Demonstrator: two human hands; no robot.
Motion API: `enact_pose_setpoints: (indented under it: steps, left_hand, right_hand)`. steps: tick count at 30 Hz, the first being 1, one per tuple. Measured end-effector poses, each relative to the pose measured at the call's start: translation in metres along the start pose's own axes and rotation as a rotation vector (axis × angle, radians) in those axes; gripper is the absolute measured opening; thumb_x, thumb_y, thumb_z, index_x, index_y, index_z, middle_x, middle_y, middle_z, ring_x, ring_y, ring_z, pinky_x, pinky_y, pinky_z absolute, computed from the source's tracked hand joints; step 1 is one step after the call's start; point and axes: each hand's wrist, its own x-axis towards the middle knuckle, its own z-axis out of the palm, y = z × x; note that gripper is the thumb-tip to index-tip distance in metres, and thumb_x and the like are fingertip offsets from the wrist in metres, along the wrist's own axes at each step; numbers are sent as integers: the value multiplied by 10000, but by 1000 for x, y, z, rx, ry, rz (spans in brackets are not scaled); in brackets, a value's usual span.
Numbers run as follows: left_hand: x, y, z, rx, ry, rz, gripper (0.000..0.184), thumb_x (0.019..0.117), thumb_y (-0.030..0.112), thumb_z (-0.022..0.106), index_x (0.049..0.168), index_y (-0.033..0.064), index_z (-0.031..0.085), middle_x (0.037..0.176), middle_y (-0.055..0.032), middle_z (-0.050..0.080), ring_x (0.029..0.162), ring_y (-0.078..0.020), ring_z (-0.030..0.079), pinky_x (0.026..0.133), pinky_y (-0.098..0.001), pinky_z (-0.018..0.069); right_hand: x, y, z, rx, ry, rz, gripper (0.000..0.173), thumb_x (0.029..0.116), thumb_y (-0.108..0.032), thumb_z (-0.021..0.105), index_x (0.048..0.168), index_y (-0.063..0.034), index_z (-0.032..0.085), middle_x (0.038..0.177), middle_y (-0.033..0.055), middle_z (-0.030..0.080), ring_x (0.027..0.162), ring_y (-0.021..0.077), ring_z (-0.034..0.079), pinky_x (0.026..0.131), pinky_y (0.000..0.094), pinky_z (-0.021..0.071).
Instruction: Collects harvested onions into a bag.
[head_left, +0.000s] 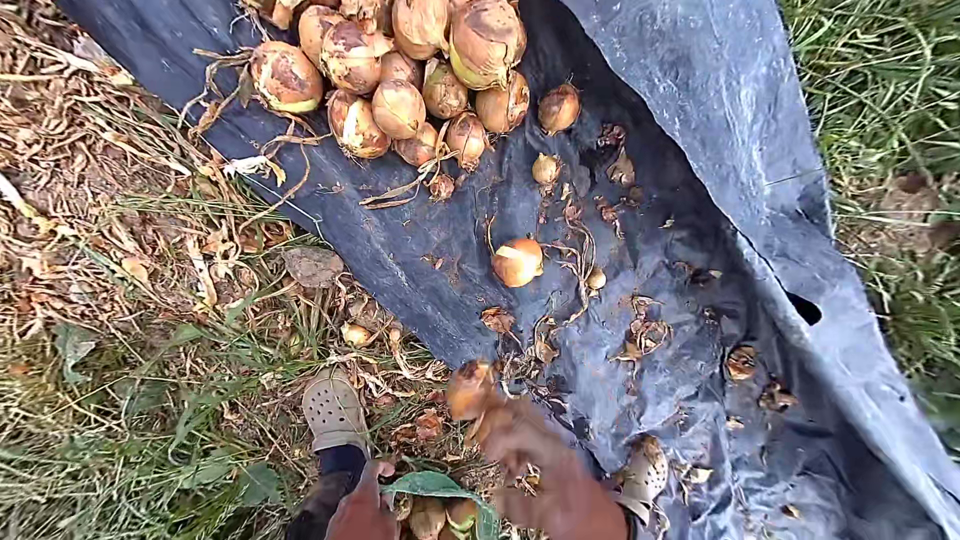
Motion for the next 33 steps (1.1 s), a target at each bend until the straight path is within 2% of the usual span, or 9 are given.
enact_pose_setpoints:
  steps: [3, 6, 9, 14, 19, 23, 28, 30, 33]
  left_hand:
    - [-2, 4, 0, 49, 2, -7, 471, 974, 72, 556, 1444, 95, 534, 1170, -240, 709, 1117, -449, 678, 967, -636, 518]
    - [3, 5, -1, 67, -23, -50, 448, 1021, 87, 511, 1465, 142, 526, 1207, -198, 707, 1147, -399, 677, 998, -579, 522]
    - [4, 4, 1, 80, -50, -63, 452, 1036, 106, 497, 1481, 182, 502, 1218, -173, 700, 1142, -370, 680, 993, -559, 530]
    - [1, 4, 3, 106, -50, -37, 443, 1049, 122, 478, 1486, 190, 500, 1266, -164, 686, 1167, -344, 673, 1015, -543, 521]
    - [-5, 5, 5, 229, -227, 21, 416, 1024, 99, 491, 1431, 157, 557, 1276, -177, 671, 1205, -360, 641, 1036, -569, 495]
    - [-7, 3, 16, 425, -393, 46, 386, 983, 111, 541, 1363, 139, 605, 1287, -169, 666, 1236, -369, 619, 1028, -599, 485]
    - [-2, -9, 3, 278, -256, -48, 405, 983, 128, 544, 1385, 112, 595, 1323, -185, 650, 1248, -363, 619, 1042, -591, 486]
    - [2, -14, -5, 166, -111, -25, 405, 981, 144, 590, 1382, 88, 598, 1307, -201, 662, 1233, -374, 632, 1051, -584, 489]
    - [5, -19, -5, 153, -44, -36, 373, 1010, 119, 569, 1381, 89, 590, 1252, -203, 683, 1192, -380, 654, 1031, -580, 506]
  right_hand:
    - [-38, 5, 67, -143, -572, 166, 389, 915, -331, 775, 1238, -118, 734, 1477, 173, 545, 1340, 312, 553, 1112, 513, 466]
    - [27, 0, 20, -589, -136, 237, 477, 963, -407, 688, 1405, -240, 632, 1474, 120, 556, 1256, 303, 624, 985, 527, 560]
    - [146, 2, -35, -920, 241, 207, 686, 885, -467, 785, 1493, -258, 547, 1555, 244, 413, 1208, 480, 593, 861, 636, 564]
    - [272, -10, -52, -1083, 105, 167, 858, 875, -272, 786, 1603, -365, 341, 1431, 299, 517, 1051, 515, 658, 802, 680, 541]
    - [272, -10, -19, -1155, 102, 74, 1091, 752, -388, 884, 1643, -222, 277, 1596, 241, 350, 1290, 501, 527, 882, 630, 545]
    - [284, -13, 6, -1013, 137, 31, 786, 784, -363, 842, 1490, -396, 499, 1550, 212, 410, 1182, 455, 603, 836, 617, 558]
    - [176, -6, 30, 91, 257, 69, 638, 894, -309, 720, 1479, -202, 491, 1264, 132, 658, 900, 260, 720, 656, 453, 632]
    - [84, 5, 55, 351, -12, 133, 659, 874, -400, 750, 1463, -205, 527, 1271, 95, 676, 1019, 231, 710, 820, 459, 631]
    - [4, 47, 85, -17, -207, 424, 400, 966, -378, 679, 1320, -193, 699, 1317, 42, 671, 1250, 183, 610, 1078, 432, 499]
